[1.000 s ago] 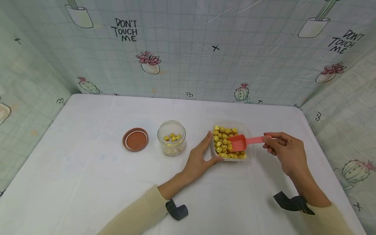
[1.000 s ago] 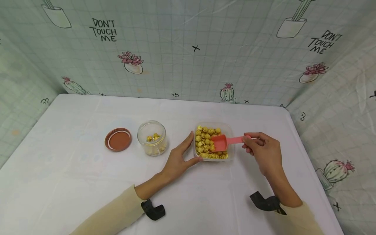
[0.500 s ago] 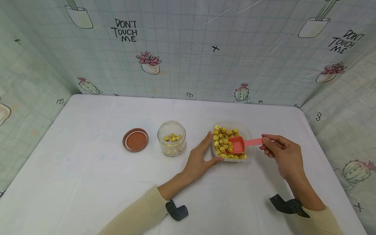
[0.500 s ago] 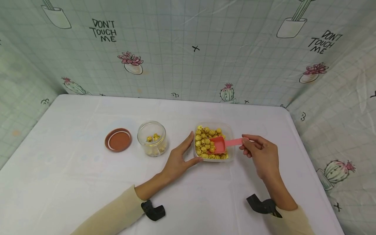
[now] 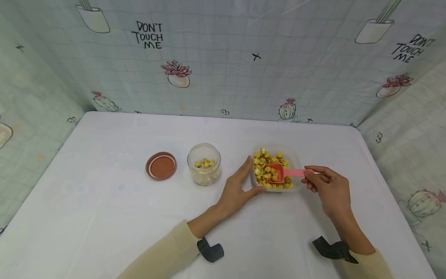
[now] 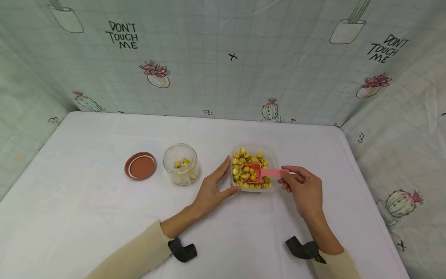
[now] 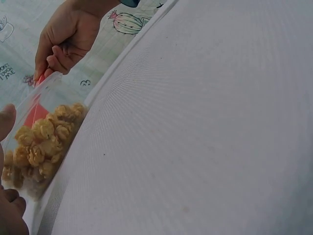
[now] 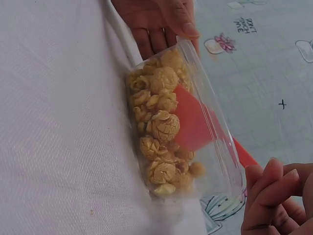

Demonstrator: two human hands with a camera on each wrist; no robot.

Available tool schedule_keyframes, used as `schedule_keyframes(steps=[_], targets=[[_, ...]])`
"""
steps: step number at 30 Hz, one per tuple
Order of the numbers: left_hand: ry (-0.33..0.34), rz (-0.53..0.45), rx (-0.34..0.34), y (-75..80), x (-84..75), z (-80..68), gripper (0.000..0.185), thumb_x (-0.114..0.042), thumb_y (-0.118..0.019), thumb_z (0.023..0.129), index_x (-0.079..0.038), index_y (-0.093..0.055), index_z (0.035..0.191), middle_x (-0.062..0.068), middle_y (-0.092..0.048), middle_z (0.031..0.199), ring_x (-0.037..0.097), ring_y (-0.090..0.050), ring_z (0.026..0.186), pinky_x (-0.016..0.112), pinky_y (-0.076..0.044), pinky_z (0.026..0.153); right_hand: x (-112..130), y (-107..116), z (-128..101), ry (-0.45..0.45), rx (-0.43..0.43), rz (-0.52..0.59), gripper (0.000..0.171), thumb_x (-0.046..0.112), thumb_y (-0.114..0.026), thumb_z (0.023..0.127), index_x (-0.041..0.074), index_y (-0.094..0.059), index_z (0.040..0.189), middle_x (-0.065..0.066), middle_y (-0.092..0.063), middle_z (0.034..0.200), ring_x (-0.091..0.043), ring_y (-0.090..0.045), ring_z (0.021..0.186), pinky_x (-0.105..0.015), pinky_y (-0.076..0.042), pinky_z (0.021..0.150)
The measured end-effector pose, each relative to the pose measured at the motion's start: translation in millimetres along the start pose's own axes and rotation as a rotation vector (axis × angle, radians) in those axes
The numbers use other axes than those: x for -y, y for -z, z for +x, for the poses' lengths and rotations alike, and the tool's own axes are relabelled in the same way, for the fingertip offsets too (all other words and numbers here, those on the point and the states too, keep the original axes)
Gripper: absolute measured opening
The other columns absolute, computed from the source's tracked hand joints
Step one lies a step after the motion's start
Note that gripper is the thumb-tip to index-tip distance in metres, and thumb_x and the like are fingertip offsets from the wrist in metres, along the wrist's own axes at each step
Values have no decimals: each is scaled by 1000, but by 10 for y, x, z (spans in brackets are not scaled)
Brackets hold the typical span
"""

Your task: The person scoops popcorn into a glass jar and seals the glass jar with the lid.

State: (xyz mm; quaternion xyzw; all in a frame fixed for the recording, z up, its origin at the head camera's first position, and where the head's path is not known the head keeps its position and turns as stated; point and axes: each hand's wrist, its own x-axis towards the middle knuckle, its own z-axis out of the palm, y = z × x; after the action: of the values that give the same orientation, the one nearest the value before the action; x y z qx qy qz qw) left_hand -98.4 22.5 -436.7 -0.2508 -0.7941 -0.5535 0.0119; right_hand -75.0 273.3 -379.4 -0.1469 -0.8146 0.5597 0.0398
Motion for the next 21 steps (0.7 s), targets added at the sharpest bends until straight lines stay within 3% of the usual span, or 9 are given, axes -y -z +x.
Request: schedule_keyframes(steps=[9,21], targets=[[3,7,1,-5,4,9,88,-26,-76,83,0,-24,150,11,-21,155,16,-20,141,32,-23,113,-12,-22,-34,-77,13,126,46,28,-73,85,-4,-62,117,-7,-70,78,-18,-61,62,-19,-56,61],[10,12,6,-15,2,14,87,-26,-75,84,0,-25,149,11,-21,155,16,-20,141,31,-24,112,1,-8,-75,-172,4,211,49,28,-75,83,-5,-62,118,-7,-70,78,-14,-61,63,-20,-56,63]])
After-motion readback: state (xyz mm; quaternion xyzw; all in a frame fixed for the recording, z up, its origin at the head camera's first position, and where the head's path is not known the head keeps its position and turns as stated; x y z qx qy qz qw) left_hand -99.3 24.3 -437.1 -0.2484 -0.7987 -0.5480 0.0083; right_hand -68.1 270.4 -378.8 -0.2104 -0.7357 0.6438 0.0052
